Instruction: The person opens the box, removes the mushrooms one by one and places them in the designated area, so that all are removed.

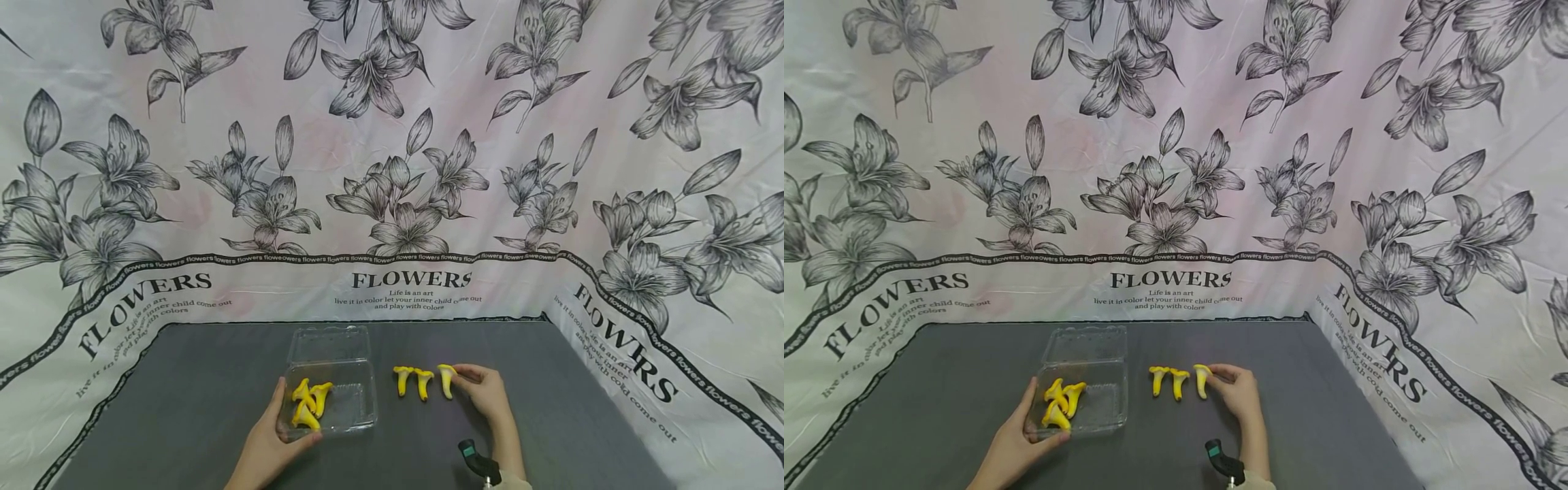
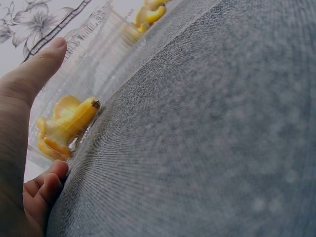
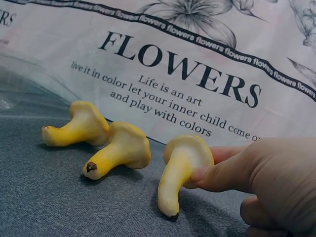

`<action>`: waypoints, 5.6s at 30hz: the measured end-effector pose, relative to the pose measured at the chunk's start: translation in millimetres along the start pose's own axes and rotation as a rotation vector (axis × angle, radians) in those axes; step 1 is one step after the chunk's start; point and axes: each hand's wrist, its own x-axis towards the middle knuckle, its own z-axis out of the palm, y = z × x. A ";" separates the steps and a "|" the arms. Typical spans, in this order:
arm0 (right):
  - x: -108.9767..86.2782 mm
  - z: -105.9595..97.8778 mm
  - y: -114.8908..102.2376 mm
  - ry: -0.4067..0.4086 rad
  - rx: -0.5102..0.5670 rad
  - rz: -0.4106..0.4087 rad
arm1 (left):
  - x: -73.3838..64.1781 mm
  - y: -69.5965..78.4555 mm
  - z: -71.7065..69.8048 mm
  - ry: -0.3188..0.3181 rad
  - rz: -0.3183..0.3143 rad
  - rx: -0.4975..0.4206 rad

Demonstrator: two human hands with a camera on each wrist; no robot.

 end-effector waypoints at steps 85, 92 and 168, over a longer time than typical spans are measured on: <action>-4.6 55.3 -69.3 -0.102 0.149 -0.210 | 0.8 -1.8 -0.1 0.001 0.009 -0.038; -14.6 76.7 -89.7 -0.187 0.197 -0.210 | -0.8 -2.1 -1.1 -0.004 0.014 -0.038; -65.4 182.2 -134.5 -0.241 -0.422 -0.413 | 2.5 -2.6 -1.8 -0.036 0.057 -0.001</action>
